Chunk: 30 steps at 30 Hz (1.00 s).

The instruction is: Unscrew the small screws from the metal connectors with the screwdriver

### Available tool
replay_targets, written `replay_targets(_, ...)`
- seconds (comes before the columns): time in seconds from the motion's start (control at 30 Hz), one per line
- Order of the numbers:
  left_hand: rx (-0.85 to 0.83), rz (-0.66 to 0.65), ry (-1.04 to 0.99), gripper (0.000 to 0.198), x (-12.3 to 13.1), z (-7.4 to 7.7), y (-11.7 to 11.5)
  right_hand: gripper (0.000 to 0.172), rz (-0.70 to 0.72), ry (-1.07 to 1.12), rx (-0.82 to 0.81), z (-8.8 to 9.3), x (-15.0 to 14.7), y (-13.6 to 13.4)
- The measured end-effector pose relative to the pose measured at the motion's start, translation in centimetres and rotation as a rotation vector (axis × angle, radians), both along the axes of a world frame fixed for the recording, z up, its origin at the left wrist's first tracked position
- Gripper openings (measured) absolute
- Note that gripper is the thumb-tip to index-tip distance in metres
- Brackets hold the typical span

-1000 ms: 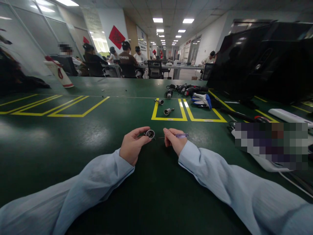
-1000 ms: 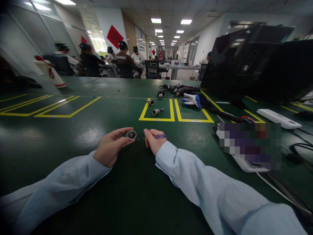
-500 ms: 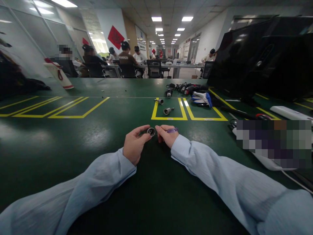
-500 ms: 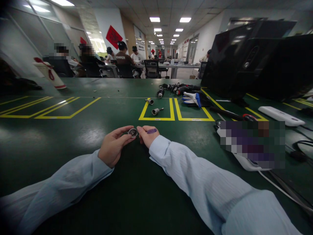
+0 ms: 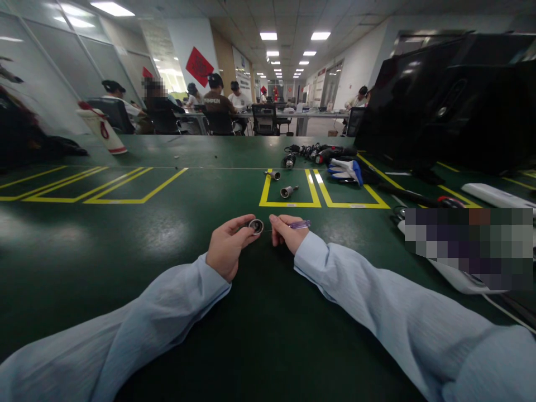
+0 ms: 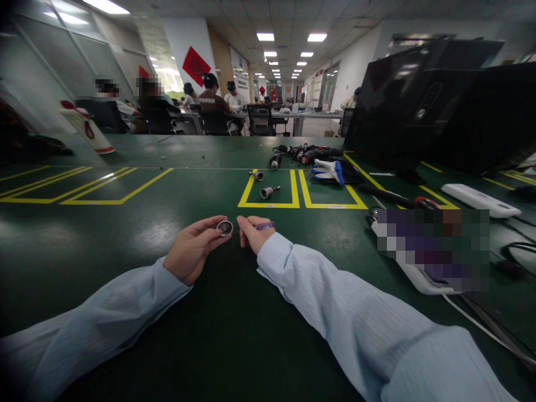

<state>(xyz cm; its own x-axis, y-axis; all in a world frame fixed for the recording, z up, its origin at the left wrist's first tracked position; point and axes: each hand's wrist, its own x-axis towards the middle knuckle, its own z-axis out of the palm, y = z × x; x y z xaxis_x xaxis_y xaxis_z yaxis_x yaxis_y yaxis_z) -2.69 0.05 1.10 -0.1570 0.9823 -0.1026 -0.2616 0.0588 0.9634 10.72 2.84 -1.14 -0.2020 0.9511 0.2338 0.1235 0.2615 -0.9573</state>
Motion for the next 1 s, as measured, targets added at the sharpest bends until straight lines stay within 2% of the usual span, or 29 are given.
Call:
replay_targets(0.17,-0.013,-0.017,-0.052,0.025,-0.4,0.4,0.0,0.044,-0.018,0.204,0.005,0.1,0.5,-0.9)
replay_targets(0.27,-0.017,-0.024,-0.056,0.025,-0.4,0.4,-0.1,0.044,-0.008,0.248,0.059,0.4,0.5,-1.7)
replay_targets(0.37,0.0,-0.046,-0.045,0.028,-0.3,0.5,-0.3,0.044,0.025,0.164,0.137,0.8,0.4,-2.5)
replay_targets(0.6,0.049,-0.064,0.042,0.035,-0.2,0.8,-0.8,0.04,-0.003,-0.057,0.263,1.3,-0.2,-2.9)
replay_targets(1.0,0.1,-0.052,0.048,0.032,-0.3,0.3,-0.6,0.037,-0.008,-0.09,0.357,1.0,-0.6,-3.0)
